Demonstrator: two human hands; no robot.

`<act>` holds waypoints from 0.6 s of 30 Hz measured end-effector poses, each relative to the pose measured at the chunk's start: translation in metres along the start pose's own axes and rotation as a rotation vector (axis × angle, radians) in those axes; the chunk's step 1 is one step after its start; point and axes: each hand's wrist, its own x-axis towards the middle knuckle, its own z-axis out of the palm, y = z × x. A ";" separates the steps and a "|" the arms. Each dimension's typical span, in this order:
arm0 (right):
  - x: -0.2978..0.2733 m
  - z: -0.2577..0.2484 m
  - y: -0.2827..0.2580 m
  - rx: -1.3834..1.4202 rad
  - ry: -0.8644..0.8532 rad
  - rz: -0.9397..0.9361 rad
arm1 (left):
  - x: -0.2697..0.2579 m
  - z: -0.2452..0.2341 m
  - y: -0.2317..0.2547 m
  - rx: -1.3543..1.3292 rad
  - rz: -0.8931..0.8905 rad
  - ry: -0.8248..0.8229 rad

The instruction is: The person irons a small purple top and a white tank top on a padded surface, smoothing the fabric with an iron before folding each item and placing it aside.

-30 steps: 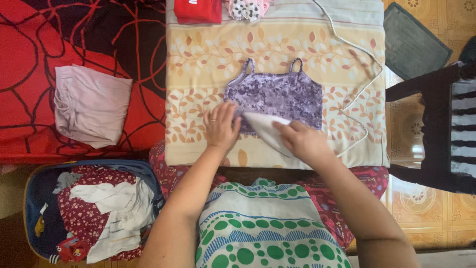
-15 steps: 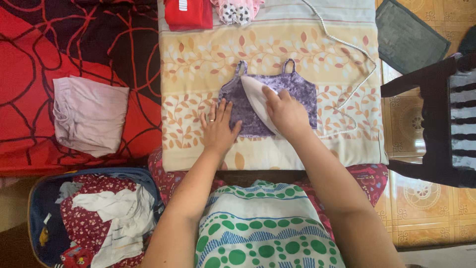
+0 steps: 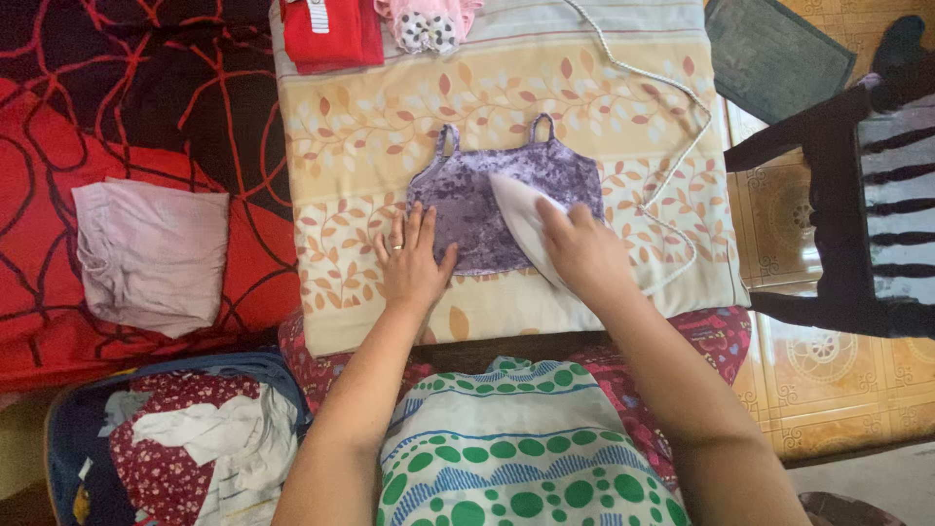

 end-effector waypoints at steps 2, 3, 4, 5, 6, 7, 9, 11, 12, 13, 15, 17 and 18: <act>0.023 0.003 -0.009 0.053 0.061 -0.028 | 0.002 0.000 0.000 0.001 0.006 0.014; 0.030 0.004 -0.012 0.103 0.117 -0.061 | 0.002 -0.001 0.001 -0.001 0.006 0.026; 0.035 0.004 -0.014 0.105 0.122 -0.059 | 0.000 -0.001 0.002 0.002 0.010 0.029; 0.041 0.004 -0.015 0.104 0.106 -0.048 | 0.000 -0.003 0.003 -0.005 -0.002 0.019; 0.044 0.003 -0.015 0.102 0.090 -0.038 | 0.000 -0.005 0.003 -0.012 -0.014 0.010; 0.042 0.003 -0.013 0.103 0.098 -0.033 | 0.000 -0.006 0.003 -0.010 -0.005 0.014; 0.030 0.004 -0.004 0.079 0.108 -0.020 | 0.000 -0.007 0.003 -0.015 -0.029 -0.015; 0.015 0.003 0.013 0.094 0.116 -0.007 | 0.002 -0.005 0.001 -0.022 -0.016 0.002; 0.005 0.003 0.023 0.112 0.122 0.001 | 0.001 -0.003 0.001 -0.027 -0.009 0.018; -0.006 0.001 0.031 0.111 0.122 0.008 | 0.000 -0.002 0.001 -0.028 -0.003 0.015; -0.022 -0.003 0.045 0.072 0.116 0.053 | 0.001 -0.001 0.001 -0.001 -0.010 0.016; -0.025 -0.006 0.050 0.060 0.115 0.083 | 0.002 -0.003 0.002 0.012 -0.012 0.018; -0.025 -0.008 0.051 0.050 0.108 0.108 | 0.003 -0.003 0.003 0.026 -0.022 0.016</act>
